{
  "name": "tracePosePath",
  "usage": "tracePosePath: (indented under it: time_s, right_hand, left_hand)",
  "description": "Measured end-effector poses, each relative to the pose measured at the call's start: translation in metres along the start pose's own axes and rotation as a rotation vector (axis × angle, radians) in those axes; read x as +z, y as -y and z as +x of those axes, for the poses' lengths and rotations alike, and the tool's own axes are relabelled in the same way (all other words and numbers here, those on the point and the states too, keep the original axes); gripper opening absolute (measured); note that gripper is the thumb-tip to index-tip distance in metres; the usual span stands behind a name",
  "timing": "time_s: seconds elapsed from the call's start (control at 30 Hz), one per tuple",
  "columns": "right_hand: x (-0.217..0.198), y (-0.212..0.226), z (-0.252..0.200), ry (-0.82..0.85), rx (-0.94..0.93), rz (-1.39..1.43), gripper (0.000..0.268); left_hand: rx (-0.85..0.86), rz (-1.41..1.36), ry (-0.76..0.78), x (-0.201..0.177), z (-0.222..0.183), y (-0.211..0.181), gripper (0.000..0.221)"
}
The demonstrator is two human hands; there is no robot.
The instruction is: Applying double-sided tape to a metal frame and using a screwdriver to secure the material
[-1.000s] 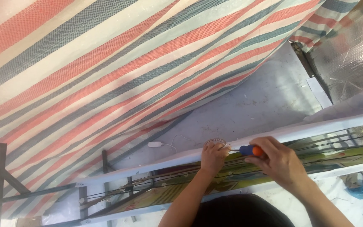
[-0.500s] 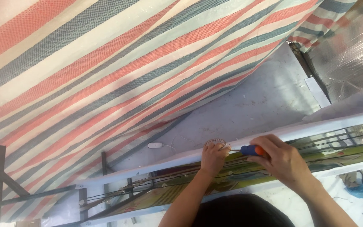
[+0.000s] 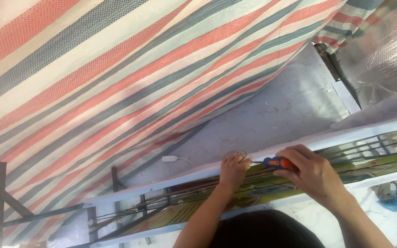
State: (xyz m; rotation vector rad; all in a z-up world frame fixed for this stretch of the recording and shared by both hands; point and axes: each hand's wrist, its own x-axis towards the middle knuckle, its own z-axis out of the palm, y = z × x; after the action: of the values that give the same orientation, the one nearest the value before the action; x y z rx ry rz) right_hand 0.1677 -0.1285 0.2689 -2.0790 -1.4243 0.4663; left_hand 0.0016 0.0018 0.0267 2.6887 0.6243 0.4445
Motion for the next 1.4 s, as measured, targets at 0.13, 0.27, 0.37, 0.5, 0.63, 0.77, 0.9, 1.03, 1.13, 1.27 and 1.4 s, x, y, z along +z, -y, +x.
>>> tracePosePath:
  time_s: [0.13, 0.27, 0.37, 0.5, 0.63, 0.77, 0.9, 1.03, 1.13, 1.27, 1.4]
  right_hand:
    - [-0.001, 0.0, 0.0, 0.023, 0.004, 0.016, 0.037]
    - [-0.001, -0.002, 0.001, -0.035, 0.031, -0.019, 0.044]
    - [-0.001, -0.007, 0.0, 0.031, -0.039, 0.077, 0.033]
    - [-0.003, -0.006, 0.0, 0.015, 0.01, 0.022, 0.034]
    - [-0.002, -0.007, 0.002, 0.019, -0.026, 0.095, 0.044]
    - [0.005, -0.016, 0.002, -0.011, 0.015, 0.078, 0.047]
    - [0.005, -0.017, 0.002, 0.099, 0.03, 0.173, 0.033]
    - [0.008, -0.021, 0.001, 0.018, 0.055, 0.114, 0.038]
    - [0.012, -0.026, 0.003, 0.05, -0.006, 0.144, 0.04]
    - [0.01, -0.015, 0.003, -0.018, 0.095, 0.091, 0.046]
    - [0.007, -0.026, 0.001, 0.165, 0.045, 0.185, 0.04]
  left_hand:
    - [-0.016, 0.02, 0.041, 0.002, -0.001, 0.001, 0.029]
    - [-0.021, 0.029, 0.077, 0.004, 0.0, 0.002, 0.032]
    - [-0.034, 0.028, 0.079, 0.01, -0.003, 0.003, 0.028]
    - [-0.045, 0.006, 0.116, 0.008, -0.003, 0.003, 0.029]
    - [-0.051, 0.018, 0.088, 0.01, -0.005, 0.004, 0.031]
    - [-0.053, 0.036, 0.108, 0.012, -0.006, 0.004, 0.033]
    - [-0.055, 0.078, 0.232, 0.006, -0.003, 0.001, 0.032]
    - [-0.019, 0.09, 0.153, 0.01, -0.004, 0.001, 0.033]
    - [-0.025, 0.09, 0.169, 0.011, -0.005, 0.002, 0.035]
    - [-0.025, 0.109, 0.213, 0.005, -0.001, -0.002, 0.037]
    - [0.028, 0.127, 0.154, 0.014, -0.005, 0.002, 0.038]
